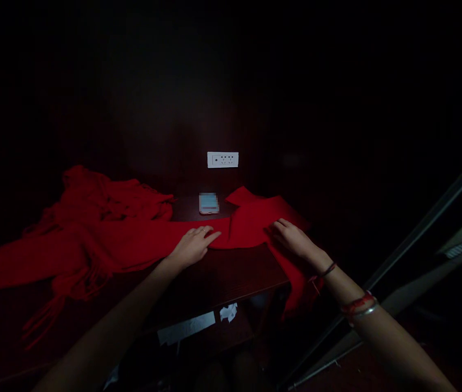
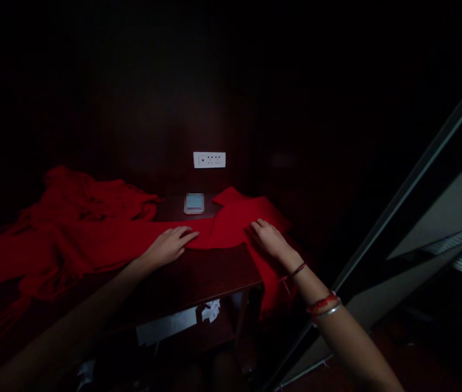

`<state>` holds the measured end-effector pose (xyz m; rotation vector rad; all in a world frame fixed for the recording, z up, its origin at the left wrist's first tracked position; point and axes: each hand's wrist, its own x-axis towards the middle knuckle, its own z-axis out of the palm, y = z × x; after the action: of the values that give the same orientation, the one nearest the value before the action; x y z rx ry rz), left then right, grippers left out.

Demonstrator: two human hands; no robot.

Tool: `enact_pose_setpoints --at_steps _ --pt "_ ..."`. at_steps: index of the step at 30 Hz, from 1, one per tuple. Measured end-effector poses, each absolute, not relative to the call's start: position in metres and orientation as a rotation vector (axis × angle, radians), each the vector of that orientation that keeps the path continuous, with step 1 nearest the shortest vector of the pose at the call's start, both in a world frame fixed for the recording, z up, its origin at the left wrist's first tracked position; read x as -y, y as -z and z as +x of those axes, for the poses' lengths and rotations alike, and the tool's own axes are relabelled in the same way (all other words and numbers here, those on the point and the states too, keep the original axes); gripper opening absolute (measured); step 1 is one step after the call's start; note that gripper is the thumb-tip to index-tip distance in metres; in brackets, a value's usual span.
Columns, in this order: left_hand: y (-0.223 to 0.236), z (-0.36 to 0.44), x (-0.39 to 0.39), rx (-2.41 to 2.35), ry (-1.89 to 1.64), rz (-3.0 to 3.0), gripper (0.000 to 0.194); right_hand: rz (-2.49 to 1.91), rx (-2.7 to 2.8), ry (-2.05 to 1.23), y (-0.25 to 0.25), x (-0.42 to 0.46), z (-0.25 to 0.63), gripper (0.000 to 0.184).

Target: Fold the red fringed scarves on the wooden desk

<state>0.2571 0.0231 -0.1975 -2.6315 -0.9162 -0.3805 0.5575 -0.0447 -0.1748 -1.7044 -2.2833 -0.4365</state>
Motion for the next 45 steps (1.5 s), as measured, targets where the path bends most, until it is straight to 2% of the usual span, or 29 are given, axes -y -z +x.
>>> enact_pose_setpoints --at_steps 6,10,13,18,22,25,28,32,36,42,45 --pt "0.203 0.322 -0.009 0.561 0.325 -2.67 0.035 -1.617 2.261 0.346 0.178 0.04 0.565 0.024" --pt "0.207 0.364 -0.009 0.559 0.355 -2.662 0.032 -1.547 2.22 0.242 0.178 0.044 0.56 0.018" --pt "0.206 0.375 -0.016 0.677 0.404 -2.666 0.031 -1.513 2.245 0.237 0.182 0.05 0.561 0.022" --pt "0.193 0.363 -0.034 0.893 0.703 -2.773 0.022 -1.586 2.171 0.319 0.19 0.049 0.562 0.029" --pt "0.189 0.354 -0.044 0.899 1.016 -2.881 0.02 -1.658 2.1 0.415 0.186 0.036 0.566 0.021" --pt "0.192 0.356 -0.049 0.866 1.092 -2.905 0.019 -1.707 2.103 0.506 0.181 0.027 0.572 0.017" --pt "0.19 0.36 -0.054 0.855 1.06 -2.878 0.023 -1.699 2.164 0.519 0.18 0.021 0.579 0.016" --pt "0.179 0.364 -0.058 0.82 0.785 -2.797 0.03 -1.66 2.135 0.432 0.184 0.016 0.588 0.015" --pt "0.177 0.369 -0.055 0.72 0.551 -2.74 0.021 -1.601 2.065 0.308 0.185 0.013 0.596 0.019" --pt "0.191 0.374 -0.053 0.766 0.584 -2.702 0.045 -1.682 2.067 0.379 0.183 0.02 0.598 0.017" --pt "0.193 0.373 -0.051 0.754 0.56 -2.697 0.037 -1.691 2.126 0.483 0.184 0.027 0.594 0.019"
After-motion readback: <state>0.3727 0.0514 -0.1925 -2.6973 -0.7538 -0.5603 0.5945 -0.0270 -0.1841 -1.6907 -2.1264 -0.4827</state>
